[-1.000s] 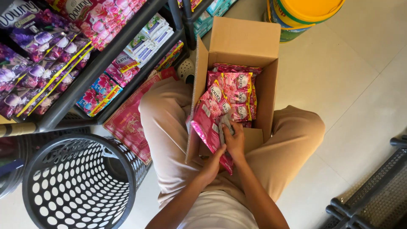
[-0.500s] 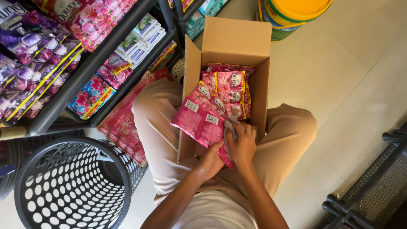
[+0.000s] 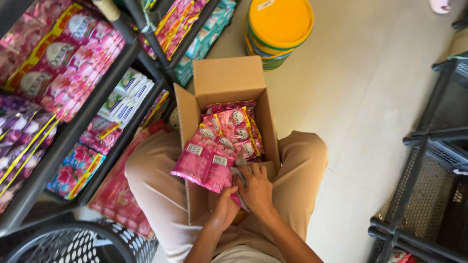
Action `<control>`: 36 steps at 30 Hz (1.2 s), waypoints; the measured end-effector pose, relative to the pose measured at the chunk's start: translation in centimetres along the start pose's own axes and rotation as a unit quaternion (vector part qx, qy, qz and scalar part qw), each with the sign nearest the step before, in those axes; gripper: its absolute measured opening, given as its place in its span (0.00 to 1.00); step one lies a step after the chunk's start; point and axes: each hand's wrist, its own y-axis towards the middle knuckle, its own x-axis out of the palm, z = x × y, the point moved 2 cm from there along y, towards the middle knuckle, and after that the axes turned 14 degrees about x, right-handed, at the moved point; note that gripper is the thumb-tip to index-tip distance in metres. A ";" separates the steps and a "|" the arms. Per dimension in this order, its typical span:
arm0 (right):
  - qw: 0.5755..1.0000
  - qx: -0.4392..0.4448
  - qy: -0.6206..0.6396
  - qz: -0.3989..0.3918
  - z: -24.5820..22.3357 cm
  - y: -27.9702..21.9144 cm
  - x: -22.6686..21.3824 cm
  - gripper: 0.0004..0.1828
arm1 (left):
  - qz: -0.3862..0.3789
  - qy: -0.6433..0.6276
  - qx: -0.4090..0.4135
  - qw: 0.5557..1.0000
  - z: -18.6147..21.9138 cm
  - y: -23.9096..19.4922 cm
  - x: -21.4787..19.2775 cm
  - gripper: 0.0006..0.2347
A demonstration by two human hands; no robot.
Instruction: The person cleans detergent sachets with a cloth and packs them into a cardboard box.
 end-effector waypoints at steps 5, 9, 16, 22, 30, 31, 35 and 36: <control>0.999 -0.005 -0.003 0.037 1.8 3.4 2.8 0.17 | -0.058 -0.004 -0.066 0.996 -2.7 -1.2 -3.7 0.20; 1.000 -0.017 -0.007 0.025 2.2 3.3 3.0 0.18 | -0.091 -0.016 -0.010 0.996 -1.7 -0.8 -5.2 0.17; 0.998 -0.043 0.032 0.013 0.5 0.0 1.3 0.16 | 0.028 0.006 0.035 0.999 -0.9 0.9 -3.4 0.21; 0.997 0.014 0.073 -0.028 3.6 0.2 5.4 0.17 | 0.034 0.179 0.096 0.979 -7.6 2.6 -11.1 0.21; 0.994 -0.004 0.100 -0.046 0.8 -3.5 3.3 0.18 | 0.063 0.041 -0.027 0.997 1.4 -0.6 -3.5 0.32; 0.994 0.005 0.101 -0.040 0.9 -3.4 3.2 0.18 | 0.059 0.046 -0.036 0.997 1.3 -0.7 -3.3 0.32; 0.998 0.017 0.051 -0.036 1.1 -1.5 2.6 0.17 | -0.003 0.113 -0.046 0.993 0.1 -1.0 -2.9 0.33; 0.998 0.028 0.030 -0.038 1.2 -0.7 2.5 0.17 | -0.049 0.126 -0.015 0.991 -0.3 -1.1 -2.9 0.33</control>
